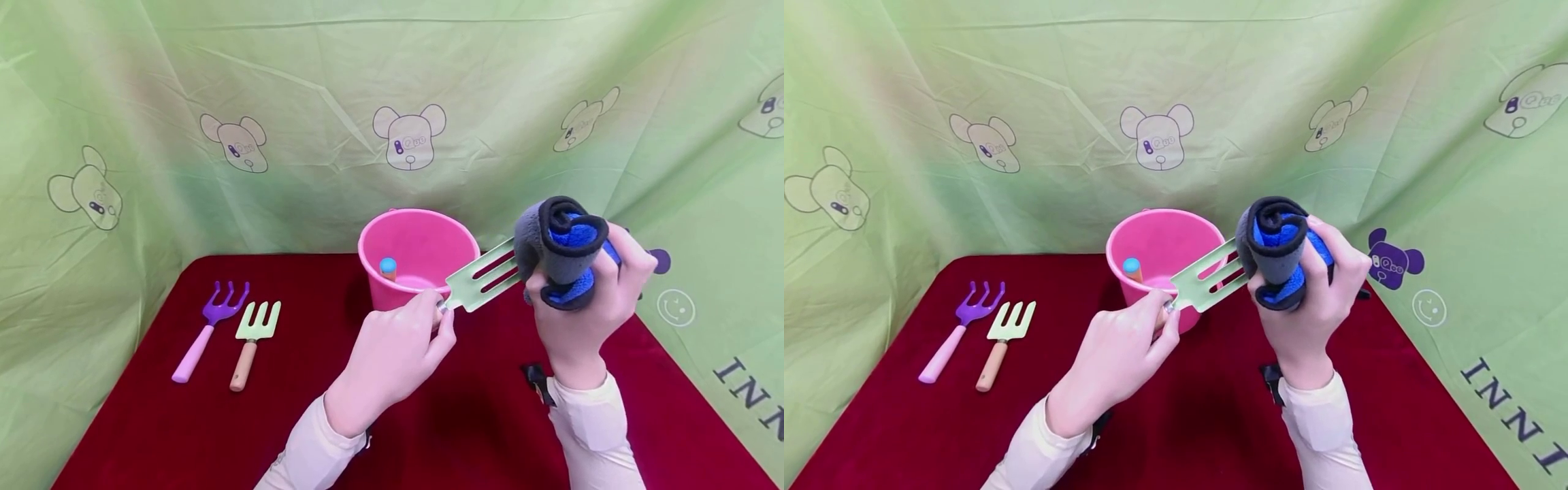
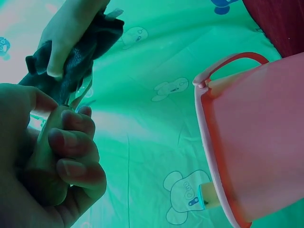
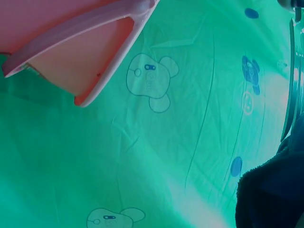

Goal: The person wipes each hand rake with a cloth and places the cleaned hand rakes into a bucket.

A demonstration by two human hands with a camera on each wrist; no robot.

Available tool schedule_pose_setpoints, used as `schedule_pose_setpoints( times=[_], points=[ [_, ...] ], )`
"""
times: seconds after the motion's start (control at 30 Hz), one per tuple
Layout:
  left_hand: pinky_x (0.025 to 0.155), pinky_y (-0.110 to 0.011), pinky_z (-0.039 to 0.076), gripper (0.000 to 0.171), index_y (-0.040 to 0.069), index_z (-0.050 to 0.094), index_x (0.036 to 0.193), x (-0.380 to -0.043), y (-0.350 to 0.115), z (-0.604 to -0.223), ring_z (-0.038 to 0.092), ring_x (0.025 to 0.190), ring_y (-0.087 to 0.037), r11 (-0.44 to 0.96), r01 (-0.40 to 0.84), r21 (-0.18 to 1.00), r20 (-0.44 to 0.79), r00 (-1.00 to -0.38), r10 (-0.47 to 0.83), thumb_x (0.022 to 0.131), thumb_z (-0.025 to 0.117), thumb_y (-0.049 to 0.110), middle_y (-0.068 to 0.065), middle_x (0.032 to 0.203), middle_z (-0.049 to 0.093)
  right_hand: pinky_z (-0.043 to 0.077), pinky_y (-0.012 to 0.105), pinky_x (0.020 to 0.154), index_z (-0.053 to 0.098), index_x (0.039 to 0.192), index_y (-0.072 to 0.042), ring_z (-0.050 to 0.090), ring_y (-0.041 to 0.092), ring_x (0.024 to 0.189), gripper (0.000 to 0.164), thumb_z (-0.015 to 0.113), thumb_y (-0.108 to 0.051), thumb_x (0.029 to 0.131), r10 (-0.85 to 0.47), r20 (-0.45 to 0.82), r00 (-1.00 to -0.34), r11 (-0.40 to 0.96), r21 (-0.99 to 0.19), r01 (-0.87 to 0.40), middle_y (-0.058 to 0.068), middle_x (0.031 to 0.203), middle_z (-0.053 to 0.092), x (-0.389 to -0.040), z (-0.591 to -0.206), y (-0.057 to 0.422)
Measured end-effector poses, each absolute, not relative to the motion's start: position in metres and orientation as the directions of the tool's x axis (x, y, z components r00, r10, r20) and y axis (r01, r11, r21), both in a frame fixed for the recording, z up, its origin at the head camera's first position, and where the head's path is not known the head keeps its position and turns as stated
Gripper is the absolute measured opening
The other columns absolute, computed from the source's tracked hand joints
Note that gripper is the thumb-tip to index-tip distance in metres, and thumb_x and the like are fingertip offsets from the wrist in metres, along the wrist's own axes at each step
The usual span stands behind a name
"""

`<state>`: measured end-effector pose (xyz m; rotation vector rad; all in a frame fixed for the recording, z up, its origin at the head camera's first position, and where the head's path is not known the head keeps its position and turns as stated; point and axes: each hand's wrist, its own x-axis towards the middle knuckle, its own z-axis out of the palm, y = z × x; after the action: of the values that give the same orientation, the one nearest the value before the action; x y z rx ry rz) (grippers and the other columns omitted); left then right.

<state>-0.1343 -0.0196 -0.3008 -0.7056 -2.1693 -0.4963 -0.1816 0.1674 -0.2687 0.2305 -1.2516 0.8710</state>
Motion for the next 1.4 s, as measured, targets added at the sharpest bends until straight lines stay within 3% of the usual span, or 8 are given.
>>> schedule_pose_setpoints(
  times=[0.17, 0.47, 0.77, 0.87, 1.07, 1.23, 1.4],
  points=[
    [0.033, -0.017, 0.023, 0.015, 0.012, 0.054, 0.08, -0.137, -0.023, -0.3, 0.032, 0.04, -0.004, 0.793, 0.603, 0.083, 0.782, -0.533, 0.323, 0.088, 0.06, 0.024, 0.009, 0.056, 0.053, 0.044, 0.036, 0.09, 0.066, 0.084, 0.009, 0.056, 0.036, 0.099, 0.082, 0.074, -0.069, 0.059, 0.476, 0.875, 0.088, 0.661, -0.29, -0.693, 0.025, 0.099, 0.063, -0.18, -0.266, 0.171],
    [0.031, -0.021, 0.027, 0.021, 0.011, 0.053, 0.085, -0.141, -0.028, -0.299, 0.033, 0.039, -0.007, 0.811, 0.57, 0.137, 0.771, -0.575, 0.274, 0.091, 0.061, 0.029, 0.005, 0.06, 0.05, 0.047, 0.039, 0.088, 0.057, 0.078, 0.009, 0.057, 0.04, 0.093, 0.089, 0.073, -0.074, 0.05, 0.522, 0.828, 0.203, 0.651, -0.233, -0.723, 0.025, 0.094, 0.06, -0.166, -0.259, 0.159],
    [0.033, -0.02, 0.024, 0.019, 0.01, 0.053, 0.09, -0.141, -0.029, -0.299, 0.03, 0.04, -0.009, 0.813, 0.547, 0.198, 0.749, -0.62, 0.235, 0.091, 0.062, 0.027, 0.002, 0.063, 0.048, 0.049, 0.046, 0.079, 0.057, 0.074, 0.001, 0.057, 0.045, 0.084, 0.075, 0.073, -0.07, 0.059, 0.413, 0.874, 0.255, 0.673, -0.104, -0.733, 0.025, 0.092, 0.067, -0.159, -0.274, 0.145],
    [0.034, -0.02, 0.021, 0.018, 0.01, 0.052, 0.091, -0.141, -0.029, -0.298, 0.03, 0.039, -0.009, 0.815, 0.542, 0.206, 0.746, -0.626, 0.227, 0.09, 0.063, 0.025, 0.002, 0.062, 0.047, 0.048, 0.046, 0.077, 0.062, 0.072, 0.001, 0.056, 0.044, 0.083, 0.068, 0.073, -0.066, 0.065, 0.345, 0.908, 0.237, 0.648, -0.047, -0.76, 0.024, 0.091, 0.067, -0.152, -0.274, 0.134],
    [0.035, -0.021, 0.023, 0.017, 0.01, 0.05, 0.093, -0.14, -0.031, -0.299, 0.036, 0.039, -0.009, 0.803, 0.551, 0.227, 0.738, -0.635, 0.227, 0.086, 0.064, 0.016, 0.003, 0.06, 0.047, 0.047, 0.05, 0.072, 0.069, 0.087, -0.003, 0.056, 0.04, 0.091, 0.044, 0.07, -0.047, 0.081, 0.159, 0.978, 0.132, 0.589, 0.013, -0.808, 0.022, 0.096, 0.065, -0.14, -0.273, 0.116],
    [0.034, -0.025, 0.036, 0.025, 0.008, 0.05, 0.102, -0.138, -0.032, -0.3, 0.045, 0.039, -0.009, 0.797, 0.555, 0.24, 0.733, -0.641, 0.225, 0.084, 0.067, 0.014, 0.002, 0.059, 0.055, 0.041, 0.054, 0.066, 0.069, 0.092, 0.001, 0.054, 0.043, 0.09, 0.042, 0.07, -0.04, 0.082, 0.015, 0.999, 0.052, 0.567, 0.034, -0.823, 0.026, 0.1, 0.063, -0.141, -0.281, 0.117],
    [0.037, -0.026, 0.047, 0.026, 0.007, 0.055, 0.104, -0.136, -0.033, -0.302, 0.054, 0.044, -0.009, 0.788, 0.566, 0.24, 0.728, -0.642, 0.239, 0.084, 0.069, 0.014, 0.0, 0.066, 0.063, 0.039, 0.053, 0.065, 0.069, 0.093, 0.001, 0.054, 0.047, 0.087, 0.043, 0.069, -0.04, 0.082, -0.062, 0.998, 0.023, 0.572, 0.054, -0.818, 0.028, 0.101, 0.062, -0.143, -0.285, 0.115]
  ],
)
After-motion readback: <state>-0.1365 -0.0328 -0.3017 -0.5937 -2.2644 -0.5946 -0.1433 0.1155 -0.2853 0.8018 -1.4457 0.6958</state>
